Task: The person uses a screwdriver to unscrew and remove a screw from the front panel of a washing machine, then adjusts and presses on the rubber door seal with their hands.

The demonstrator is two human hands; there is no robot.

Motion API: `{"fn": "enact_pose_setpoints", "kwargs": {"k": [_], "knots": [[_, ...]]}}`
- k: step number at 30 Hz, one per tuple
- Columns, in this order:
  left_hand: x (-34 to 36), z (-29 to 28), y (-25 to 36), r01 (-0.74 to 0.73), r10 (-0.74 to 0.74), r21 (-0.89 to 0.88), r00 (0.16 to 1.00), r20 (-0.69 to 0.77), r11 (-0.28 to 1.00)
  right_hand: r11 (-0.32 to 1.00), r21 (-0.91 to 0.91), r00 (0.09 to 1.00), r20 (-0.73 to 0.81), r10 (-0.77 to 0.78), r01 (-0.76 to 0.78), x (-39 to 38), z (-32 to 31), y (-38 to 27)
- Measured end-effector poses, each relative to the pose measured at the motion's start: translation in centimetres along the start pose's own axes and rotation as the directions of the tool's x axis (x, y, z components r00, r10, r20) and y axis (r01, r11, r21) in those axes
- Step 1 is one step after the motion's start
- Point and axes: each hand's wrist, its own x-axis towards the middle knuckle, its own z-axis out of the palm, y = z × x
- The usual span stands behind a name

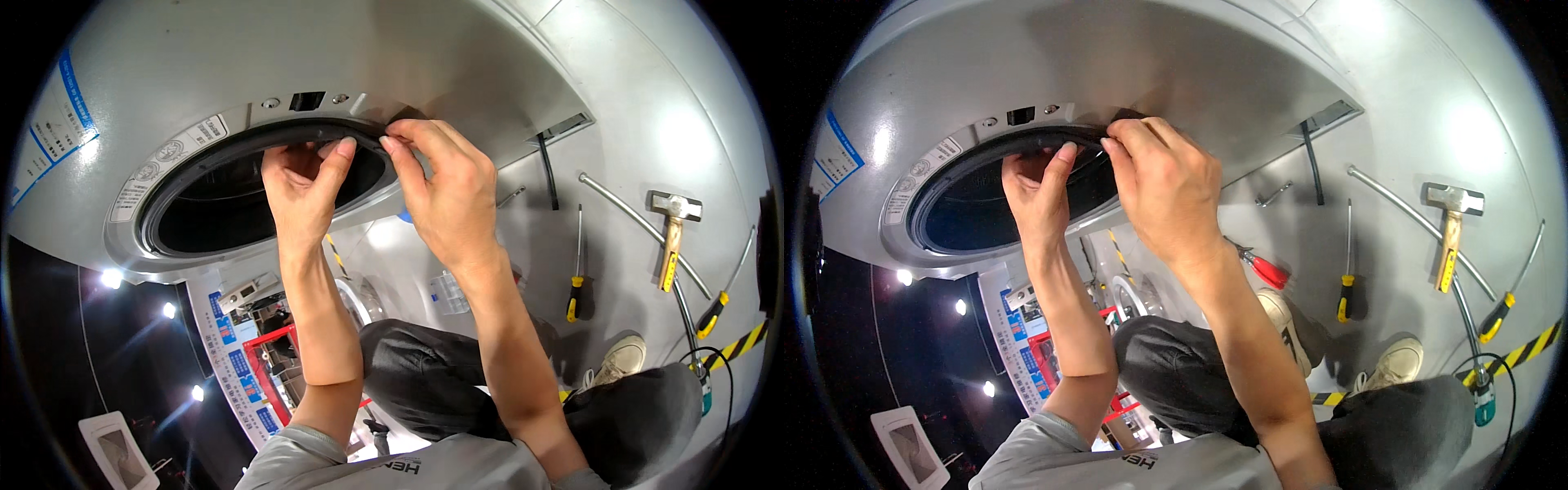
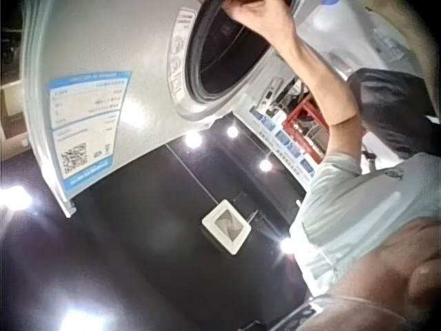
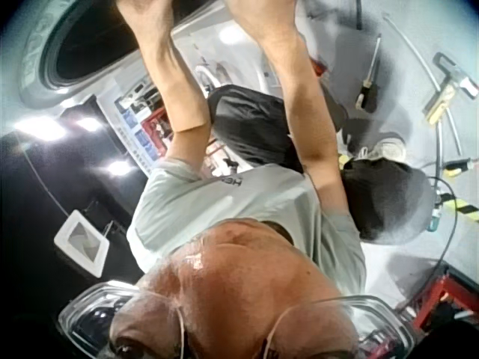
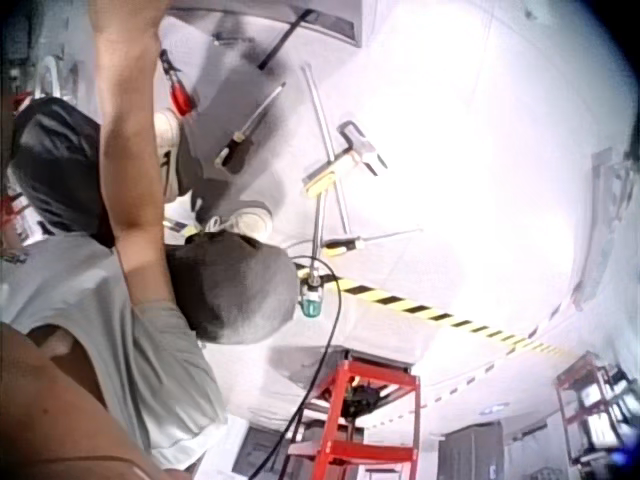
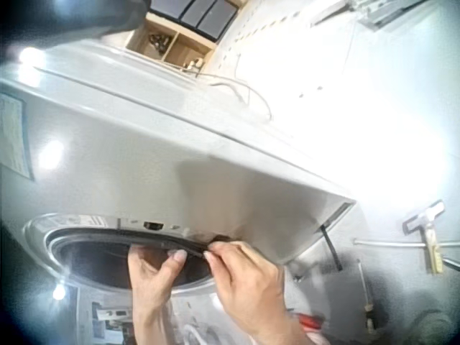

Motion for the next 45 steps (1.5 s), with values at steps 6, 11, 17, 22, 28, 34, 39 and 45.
{"fn": "enact_pose_setpoints", "kwargs": {"k": [6,11,17,22,28,34,39,45], "knots": [[-0.2,0.3,-0.3,-0.014,0.012,0.050,0.999,0.033,0.999,0.999,-0.010,0.999,0.001,-0.035,0.035,-0.3,0.2,0.9],[-0.7,0.4,-0.7,-0.005,-0.004,0.121,0.998,0.070,0.993,0.984,-0.084,0.983,-0.088,-0.164,0.156,-0.6,0.9,1.8],[-1.2,0.8,-1.5,-0.041,0.038,0.090,0.999,0.028,0.995,0.960,-0.127,0.960,-0.098,-0.261,0.248,-0.4,1.4,2.5],[-1.3,0.9,-2.0,-0.084,0.086,0.130,0.996,-0.013,0.988,0.947,-0.140,0.941,-0.143,-0.307,0.288,-0.2,1.6,2.4],[-1.4,1.4,-2.0,-0.124,0.132,0.222,0.991,-0.023,0.967,0.925,-0.159,0.923,-0.123,-0.366,0.346,0.0,1.4,2.5],[-1.4,1.7,-1.9,-0.120,0.152,0.286,0.984,-0.092,0.951,0.934,-0.239,0.943,-0.140,-0.302,0.264,-0.1,1.5,1.7],[-2.0,2.1,-2.4,-0.164,0.228,0.367,0.964,-0.138,0.916,0.957,-0.240,0.952,-0.213,-0.219,0.166,-0.6,2.4,1.2],[-1.5,1.8,-3.7,-0.109,0.129,0.160,0.984,-0.122,0.981,0.996,-0.090,0.993,-0.114,-0.022,0.012,-2.0,1.8,2.4]]}}
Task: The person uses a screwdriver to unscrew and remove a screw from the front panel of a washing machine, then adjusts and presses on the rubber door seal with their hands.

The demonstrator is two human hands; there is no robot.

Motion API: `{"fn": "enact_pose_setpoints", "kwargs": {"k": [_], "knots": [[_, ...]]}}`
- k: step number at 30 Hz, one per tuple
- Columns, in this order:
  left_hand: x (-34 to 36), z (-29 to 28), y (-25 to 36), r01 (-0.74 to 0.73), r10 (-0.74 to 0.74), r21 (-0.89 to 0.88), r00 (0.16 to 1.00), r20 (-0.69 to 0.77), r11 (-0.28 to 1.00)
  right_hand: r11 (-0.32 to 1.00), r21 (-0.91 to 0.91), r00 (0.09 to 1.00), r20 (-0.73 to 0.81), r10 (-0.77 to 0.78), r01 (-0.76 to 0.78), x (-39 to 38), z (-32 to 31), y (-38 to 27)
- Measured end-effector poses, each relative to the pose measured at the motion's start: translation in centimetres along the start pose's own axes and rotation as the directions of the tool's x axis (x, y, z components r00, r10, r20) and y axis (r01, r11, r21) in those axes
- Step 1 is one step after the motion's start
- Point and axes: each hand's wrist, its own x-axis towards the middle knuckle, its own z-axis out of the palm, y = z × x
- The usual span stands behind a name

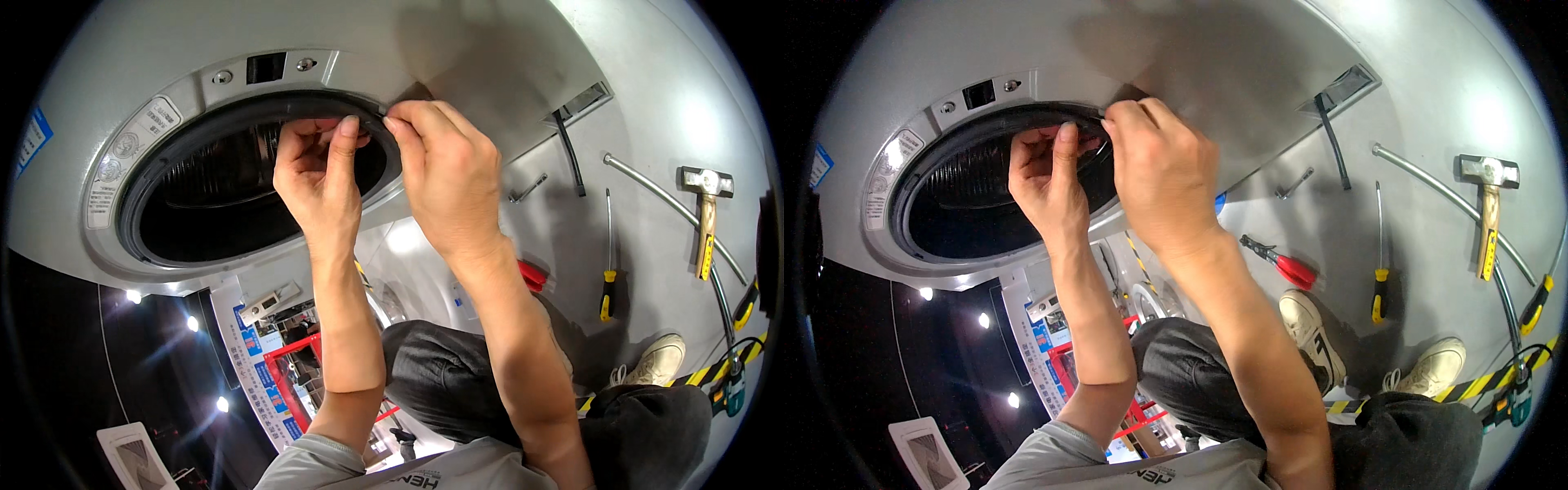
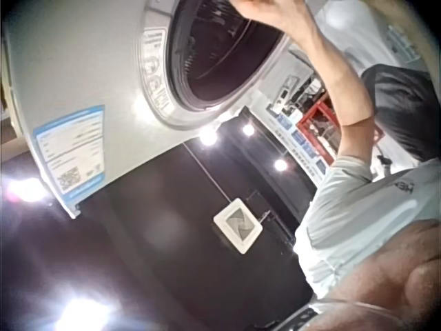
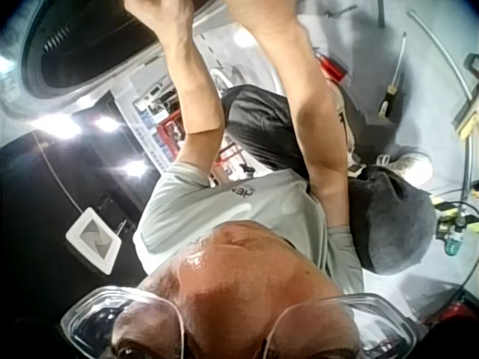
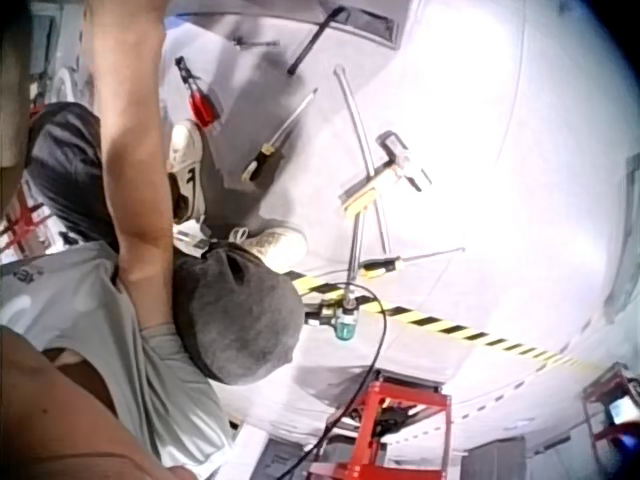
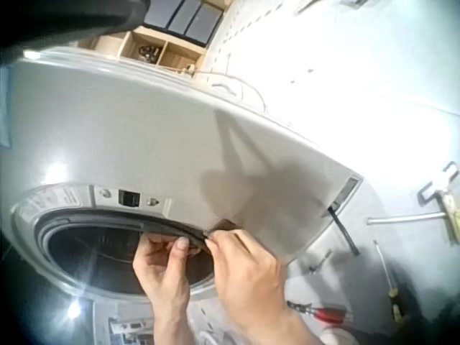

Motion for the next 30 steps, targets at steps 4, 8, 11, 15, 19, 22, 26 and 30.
{"fn": "enact_pose_setpoints", "kwargs": {"k": [4,8,11,15,19,22,26,30], "knots": [[-0.2,0.1,1.2,-0.003,0.000,0.128,1.000,0.026,0.992,0.987,0.117,0.994,0.028,0.104,-0.107,-0.7,-0.4,0.5],[-0.6,1.1,1.8,-0.041,0.021,0.244,0.996,0.082,0.969,0.976,0.163,0.989,0.021,0.145,-0.146,-1.0,-0.2,0.5],[-0.6,1.1,1.7,0.010,-0.041,0.350,0.996,0.083,0.937,0.968,0.195,0.987,0.051,0.152,-0.159,-0.9,-0.1,0.1],[-0.7,0.8,2.0,0.011,-0.049,0.390,0.995,0.088,0.921,0.961,0.231,0.987,0.091,0.132,-0.150,-1.1,-0.1,0.3],[-0.7,0.6,2.0,0.027,-0.066,0.376,0.994,0.089,0.926,0.955,0.251,0.984,0.117,0.135,-0.161,-0.7,-0.2,0.6],[-0.6,0.6,1.7,0.009,-0.045,0.346,0.994,0.095,0.938,0.958,0.233,0.982,0.123,0.140,-0.166,-0.5,-0.3,0.6],[-0.6,0.7,1.9,0.003,-0.038,0.368,0.995,0.087,0.930,0.994,0.095,0.997,0.056,0.045,-0.050,-0.7,0.2,0.3],[-0.5,0.8,2.1,-0.015,-0.028,0.395,0.994,0.103,0.918,0.998,0.050,0.999,0.028,-0.028,0.026,-0.3,-0.1,0.4]]}}
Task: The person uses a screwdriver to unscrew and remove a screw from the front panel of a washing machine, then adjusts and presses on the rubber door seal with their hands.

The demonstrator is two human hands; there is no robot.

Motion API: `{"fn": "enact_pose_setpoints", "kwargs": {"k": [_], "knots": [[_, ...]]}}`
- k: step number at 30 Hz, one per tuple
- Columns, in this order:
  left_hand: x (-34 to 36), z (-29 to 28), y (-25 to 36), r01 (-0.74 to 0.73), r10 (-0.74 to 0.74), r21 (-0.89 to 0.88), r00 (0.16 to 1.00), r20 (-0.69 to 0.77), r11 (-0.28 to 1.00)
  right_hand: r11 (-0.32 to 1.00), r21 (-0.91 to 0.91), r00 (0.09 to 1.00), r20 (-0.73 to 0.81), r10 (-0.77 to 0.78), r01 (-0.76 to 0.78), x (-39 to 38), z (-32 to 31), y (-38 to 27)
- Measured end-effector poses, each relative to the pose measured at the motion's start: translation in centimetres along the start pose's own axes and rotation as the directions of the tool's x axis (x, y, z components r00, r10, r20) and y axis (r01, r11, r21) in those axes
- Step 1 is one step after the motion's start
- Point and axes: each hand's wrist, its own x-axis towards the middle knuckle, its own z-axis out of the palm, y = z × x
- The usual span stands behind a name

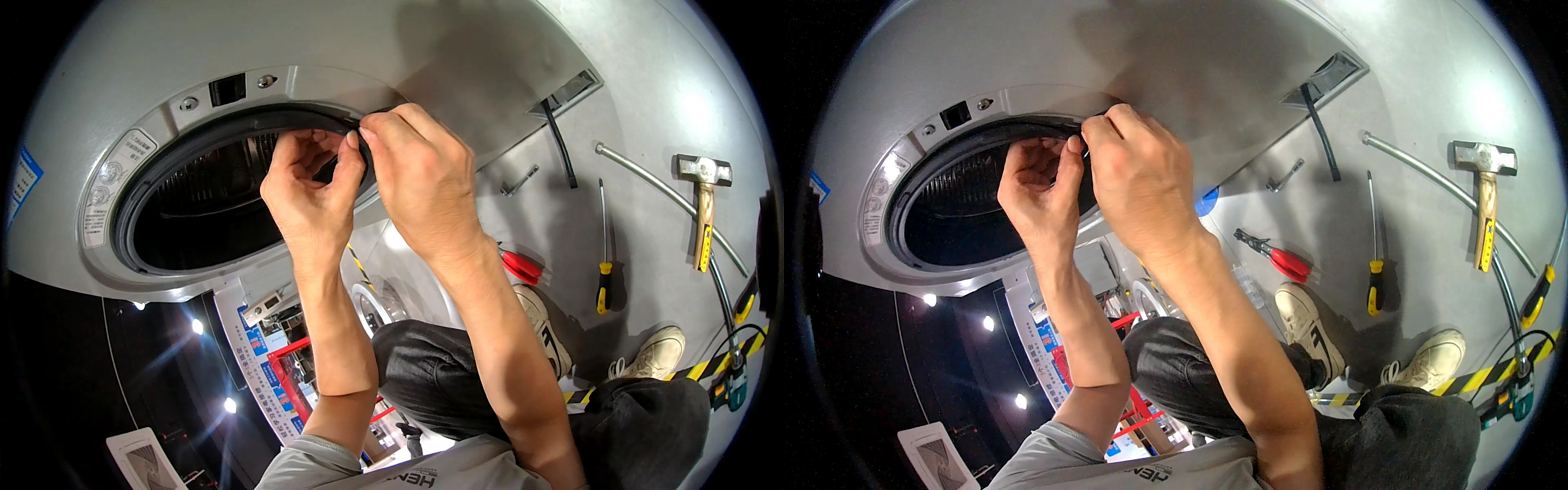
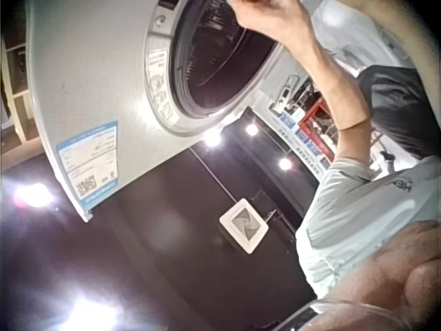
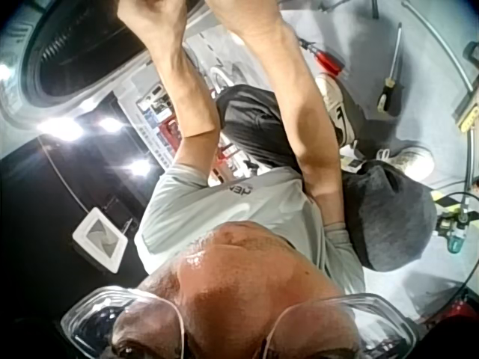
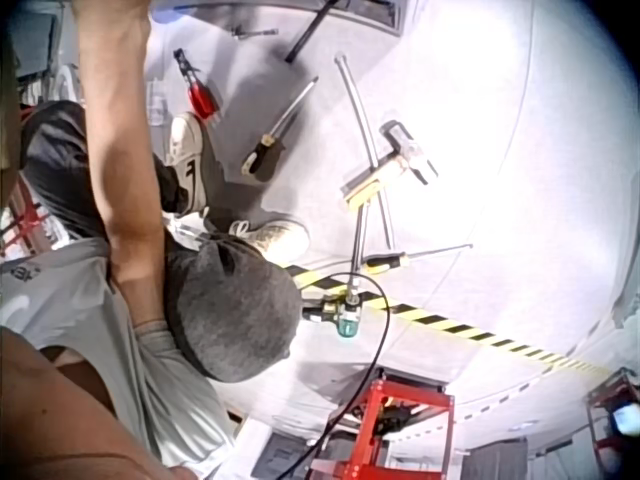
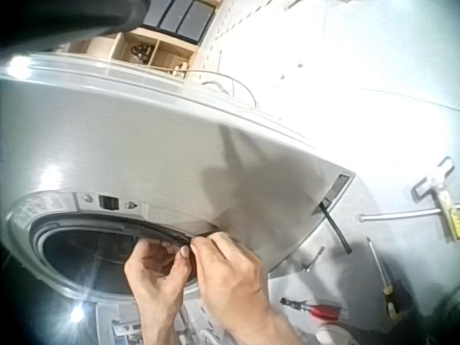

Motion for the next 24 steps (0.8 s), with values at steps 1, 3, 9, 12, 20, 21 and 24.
{"fn": "enact_pose_setpoints", "kwargs": {"k": [1,3,9,12,20,21,24], "knots": [[0.0,0.0,0.1,-0.006,0.006,0.008,1.000,0.005,1.000,0.999,-0.048,1.000,0.013,-0.016,0.017,0.2,-0.2,-0.2],[0.0,-0.2,0.1,-0.013,0.013,0.025,1.000,0.011,1.000,0.995,-0.090,0.999,0.012,-0.047,0.048,0.3,-0.4,-0.2],[0.0,-0.1,0.2,-0.029,0.028,0.053,0.999,0.015,0.998,0.995,-0.094,0.992,-0.117,-0.039,0.028,-0.2,0.3,0.3],[-0.1,0.0,0.5,-0.020,0.019,0.052,1.000,0.011,0.998,0.987,-0.160,0.993,-0.117,-0.014,-0.005,0.1,0.6,0.3],[0.2,-0.6,-1.7,-0.012,0.015,-0.097,0.999,0.032,0.995,0.996,-0.041,0.996,-0.040,0.083,-0.085,-0.1,0.1,0.0],[0.2,-0.5,-1.8,-0.010,0.013,-0.090,0.999,0.032,0.996,0.996,-0.046,0.997,-0.043,0.069,-0.071,-0.1,0.0,0.1],[0.1,-0.3,-1.8,0.003,0.000,-0.094,0.999,0.032,0.996,0.998,-0.046,0.999,-0.033,0.033,-0.034,0.2,-0.1,0.7]]}}
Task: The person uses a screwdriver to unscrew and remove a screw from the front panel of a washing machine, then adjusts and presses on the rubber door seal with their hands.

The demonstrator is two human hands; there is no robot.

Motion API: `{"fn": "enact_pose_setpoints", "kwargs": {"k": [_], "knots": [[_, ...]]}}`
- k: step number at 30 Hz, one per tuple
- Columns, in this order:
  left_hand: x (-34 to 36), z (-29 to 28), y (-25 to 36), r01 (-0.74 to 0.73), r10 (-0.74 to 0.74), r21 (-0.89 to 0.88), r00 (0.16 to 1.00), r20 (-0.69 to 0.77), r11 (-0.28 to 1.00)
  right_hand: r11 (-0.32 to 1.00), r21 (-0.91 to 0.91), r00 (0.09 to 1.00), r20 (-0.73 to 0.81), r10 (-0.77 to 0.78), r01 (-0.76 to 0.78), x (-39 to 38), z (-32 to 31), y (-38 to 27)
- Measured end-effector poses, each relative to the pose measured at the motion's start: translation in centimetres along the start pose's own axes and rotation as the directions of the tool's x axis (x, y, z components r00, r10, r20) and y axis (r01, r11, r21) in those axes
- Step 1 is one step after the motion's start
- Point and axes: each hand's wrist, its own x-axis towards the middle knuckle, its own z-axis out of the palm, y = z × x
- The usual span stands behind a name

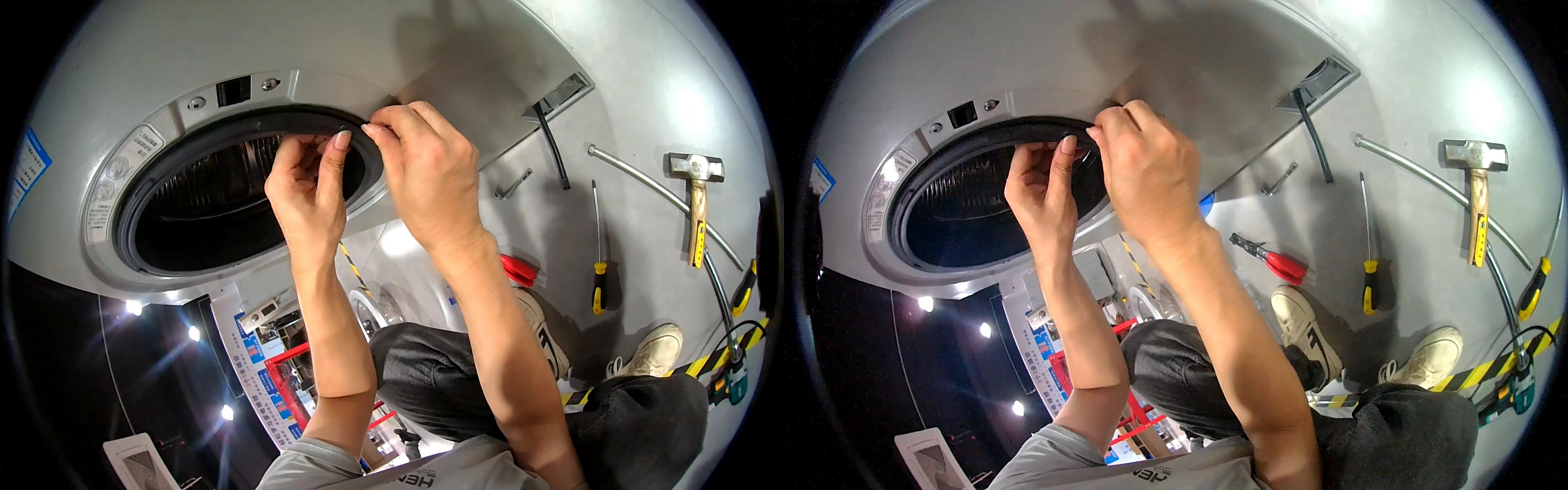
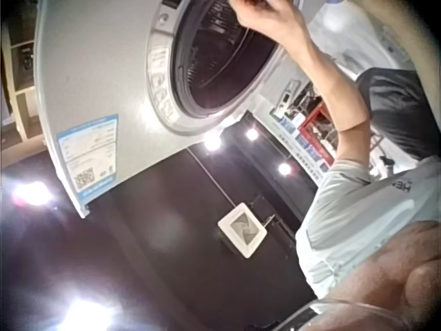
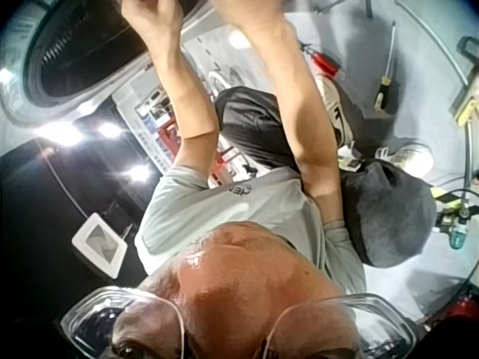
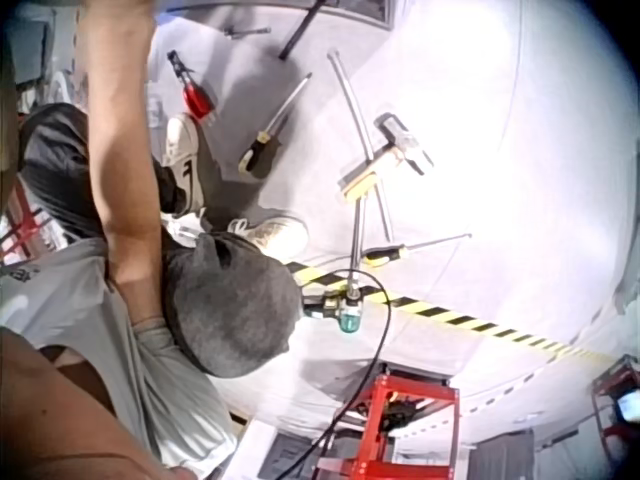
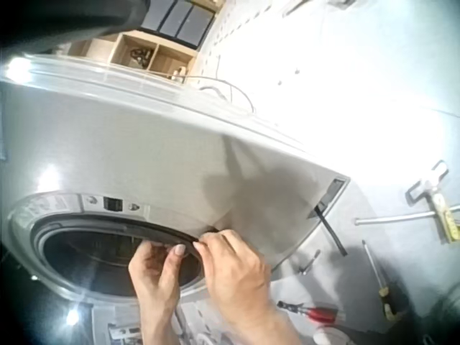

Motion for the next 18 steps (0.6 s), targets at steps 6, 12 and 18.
{"fn": "enact_pose_setpoints", "kwargs": {"k": [6,12,18], "knots": [[0.2,-0.2,-0.1,0.014,-0.013,-0.063,1.000,0.012,0.998,0.996,-0.081,0.997,0.079,-0.024,0.030,1.2,-0.9,-0.3],[-0.3,0.7,0.6,-0.045,0.057,0.185,0.996,-0.063,0.982,0.974,-0.225,0.996,0.086,0.024,-0.004,1.6,-0.6,-1.4],[0.0,0.5,-0.4,-0.015,0.014,-0.019,0.999,-0.051,1.000,0.986,-0.165,0.993,0.108,0.039,-0.021,1.5,-1.0,-1.4]]}}
